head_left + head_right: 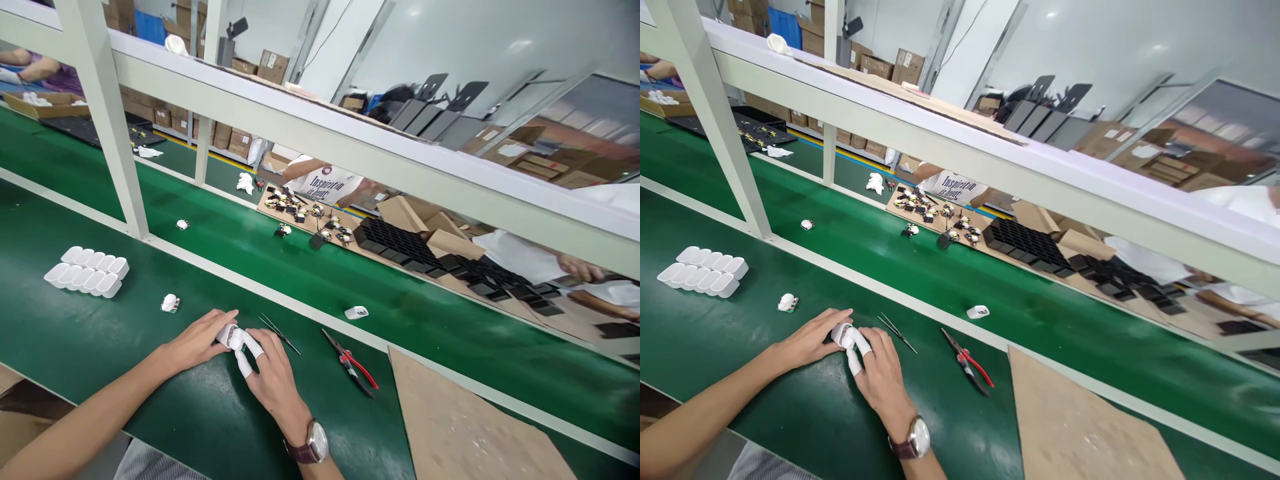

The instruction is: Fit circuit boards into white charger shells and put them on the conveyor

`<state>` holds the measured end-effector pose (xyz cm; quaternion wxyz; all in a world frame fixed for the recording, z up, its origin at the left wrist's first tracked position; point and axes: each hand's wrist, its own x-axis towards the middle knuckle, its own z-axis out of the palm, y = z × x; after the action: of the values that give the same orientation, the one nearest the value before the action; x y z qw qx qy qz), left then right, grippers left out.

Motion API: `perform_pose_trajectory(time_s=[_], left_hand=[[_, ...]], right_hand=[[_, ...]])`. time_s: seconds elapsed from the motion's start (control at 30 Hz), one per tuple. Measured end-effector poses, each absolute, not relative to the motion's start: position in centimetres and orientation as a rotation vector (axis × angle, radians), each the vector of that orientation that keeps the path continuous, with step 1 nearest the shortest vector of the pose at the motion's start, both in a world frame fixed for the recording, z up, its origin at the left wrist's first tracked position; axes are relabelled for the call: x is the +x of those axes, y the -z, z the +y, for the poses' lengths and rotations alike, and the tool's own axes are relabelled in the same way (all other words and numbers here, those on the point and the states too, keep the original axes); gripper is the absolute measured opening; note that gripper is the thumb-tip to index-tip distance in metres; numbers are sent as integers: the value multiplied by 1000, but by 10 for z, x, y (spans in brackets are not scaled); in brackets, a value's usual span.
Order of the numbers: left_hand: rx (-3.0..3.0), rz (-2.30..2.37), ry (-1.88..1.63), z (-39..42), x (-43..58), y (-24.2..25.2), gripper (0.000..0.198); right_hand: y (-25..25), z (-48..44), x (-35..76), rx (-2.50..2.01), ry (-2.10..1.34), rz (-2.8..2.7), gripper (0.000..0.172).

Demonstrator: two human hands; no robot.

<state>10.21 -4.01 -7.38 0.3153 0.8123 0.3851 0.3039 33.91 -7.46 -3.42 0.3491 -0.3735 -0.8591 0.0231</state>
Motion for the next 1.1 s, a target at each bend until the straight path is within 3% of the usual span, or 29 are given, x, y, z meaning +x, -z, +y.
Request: perform_pose_trajectory(time_s=[0.57, 1.1], left_hand=[[2161, 1032, -735, -41, 105, 75, 83], [1884, 947, -612, -41, 101, 69, 84]], right_hand=[[29, -72, 336, -1038, -107, -2379, 35], [53, -61, 336, -904, -467, -2226, 44]])
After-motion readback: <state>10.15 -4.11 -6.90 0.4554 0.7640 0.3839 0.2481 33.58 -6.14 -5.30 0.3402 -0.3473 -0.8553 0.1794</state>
